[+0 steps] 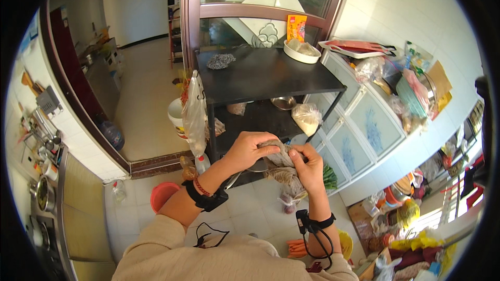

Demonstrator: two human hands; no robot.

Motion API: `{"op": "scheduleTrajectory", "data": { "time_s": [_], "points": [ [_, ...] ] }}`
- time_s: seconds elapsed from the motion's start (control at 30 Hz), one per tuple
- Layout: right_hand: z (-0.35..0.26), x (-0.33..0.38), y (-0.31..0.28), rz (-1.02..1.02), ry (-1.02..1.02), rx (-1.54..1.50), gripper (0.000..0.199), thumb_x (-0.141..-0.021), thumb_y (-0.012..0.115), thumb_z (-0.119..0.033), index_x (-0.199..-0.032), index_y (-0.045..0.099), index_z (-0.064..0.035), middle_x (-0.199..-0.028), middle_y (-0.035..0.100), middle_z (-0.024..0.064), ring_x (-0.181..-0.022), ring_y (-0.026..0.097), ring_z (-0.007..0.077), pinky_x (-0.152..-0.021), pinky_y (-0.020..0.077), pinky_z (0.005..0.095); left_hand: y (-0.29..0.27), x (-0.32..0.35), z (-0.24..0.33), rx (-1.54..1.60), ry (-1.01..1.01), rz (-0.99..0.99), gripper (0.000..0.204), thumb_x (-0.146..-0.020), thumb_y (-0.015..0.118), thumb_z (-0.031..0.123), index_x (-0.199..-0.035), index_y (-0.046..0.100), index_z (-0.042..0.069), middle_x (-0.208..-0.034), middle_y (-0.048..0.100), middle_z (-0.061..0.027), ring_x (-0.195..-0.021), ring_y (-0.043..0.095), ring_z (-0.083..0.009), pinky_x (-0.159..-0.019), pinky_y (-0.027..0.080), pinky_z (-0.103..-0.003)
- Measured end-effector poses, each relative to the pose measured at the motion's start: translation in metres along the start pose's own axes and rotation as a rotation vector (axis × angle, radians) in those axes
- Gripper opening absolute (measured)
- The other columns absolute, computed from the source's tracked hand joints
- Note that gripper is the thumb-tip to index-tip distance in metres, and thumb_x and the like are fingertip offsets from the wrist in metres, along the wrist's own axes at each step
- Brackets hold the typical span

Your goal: The person scrubs a black countertop with a steel wool pad, then rinses the pad in a basin of water at the sink. They return to the countertop and continue scrubbing, then wipe the surface with a cloth.

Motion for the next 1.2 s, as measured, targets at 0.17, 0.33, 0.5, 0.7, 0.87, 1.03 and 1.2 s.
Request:
{"op": "scheduleTrajectory", "data": {
  "time_s": [0.17,0.33,0.5,0.7,0.87,1.03,1.2],
  "points": [
    [-0.011,-0.098,-0.036,0.14,-0.354,0.2,0.017,-0.088,0.074,-0.016,-0.095,0.072,-0.0004,-0.08,0.06,0.0067,-0.072,0.056,0.0165,-0.067,0.0457,0.0299,-0.027,-0.062,0.002,0.286,-0.055,0.295,0.032,-0.089,0.075,0.014,-0.119,0.068,0.004,-0.1,0.069,-0.0001,-0.088,0.06,-0.0059,-0.078,0.051,-0.025],
    [0.085,-0.194,-0.063,0.499,-0.344,-0.092,0.029,-0.094,0.067,-0.01,-0.121,0.063,-0.0022,-0.097,0.06,0.0047,-0.089,0.053,0.0147,-0.083,0.0447,0.0288,-0.126,-0.069,-0.039,-0.18,-0.034,0.564,0.039,-0.094,0.069,0.019,-0.13,0.062,0.006,-0.123,0.062,-0.0095,-0.113,0.059,-0.0195,-0.098,0.046,-0.034],
    [0.21,-0.224,0.0,0.484,-0.3,0.471,0.047,-0.097,0.062,-0.021,-0.142,0.053,-0.0105,-0.121,0.048,0.0253,-0.111,0.048,0.0403,-0.101,0.0392,0.0462,-0.153,-0.045,-0.146,-0.52,-0.216,0.597,0.058,-0.103,0.05,0.043,-0.147,0.046,0.005,-0.156,0.031,-0.0206,-0.147,0.028,-0.0324,-0.119,0.022,-0.043],
    [0.154,-0.192,0.093,0.597,-0.165,0.434,0.036,-0.094,0.064,-0.016,-0.13,0.063,-0.012,-0.127,0.049,0.0248,-0.117,0.048,0.0403,-0.103,0.0388,0.0458,-0.148,-0.026,-0.179,-0.363,-0.317,0.514,0.07,-0.105,0.035,0.052,-0.154,0.032,0.002,-0.164,0.014,-0.0197,-0.153,0.011,-0.0318,-0.123,0.012,-0.043],
    [0.026,-0.153,0.187,0.137,-0.43,0.469,0.039,-0.078,0.073,-0.016,-0.117,0.071,-0.0192,-0.117,0.056,0.0137,-0.097,0.054,0.0327,-0.081,0.0469,0.0416,-0.148,-0.028,-0.189,-0.331,-0.238,0.505,0.073,-0.107,0.029,0.054,-0.155,0.027,-0.001,-0.166,0.009,-0.0202,-0.154,0.008,-0.0323,-0.123,0.01,-0.043],
    [-0.007,-0.17,0.224,-0.161,-0.58,0.548,0.027,-0.082,0.07,-0.024,-0.109,0.073,-0.0227,-0.108,0.057,0.0092,-0.091,0.058,0.0288,-0.071,0.0501,0.0394,-0.146,-0.031,-0.173,-0.302,-0.251,0.45,0.07,-0.107,0.031,0.05,-0.156,0.025,-0.001,-0.165,0.009,-0.0212,-0.153,0.008,-0.0338,-0.123,0.01,-0.044],
    [0.036,-0.253,0.16,-0.417,-0.509,0.522,0.02,-0.09,0.066,-0.025,-0.109,0.072,-0.0225,-0.1,0.059,0.0081,-0.09,0.063,0.0309,-0.07,0.0545,0.0421,-0.157,-0.025,-0.15,-0.19,-0.325,0.38,0.065,-0.105,0.045,0.043,-0.155,0.03,0.004,-0.164,0.008,-0.0227,-0.153,0.012,-0.0362,-0.122,0.014,-0.046]
  ]
}}
Point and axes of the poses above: each hand's wrist, its own x-axis away from the middle knuckle, its own y-axis out of the palm, z = x × y, the point moved 6 cm from there along -x, towards the middle knuckle
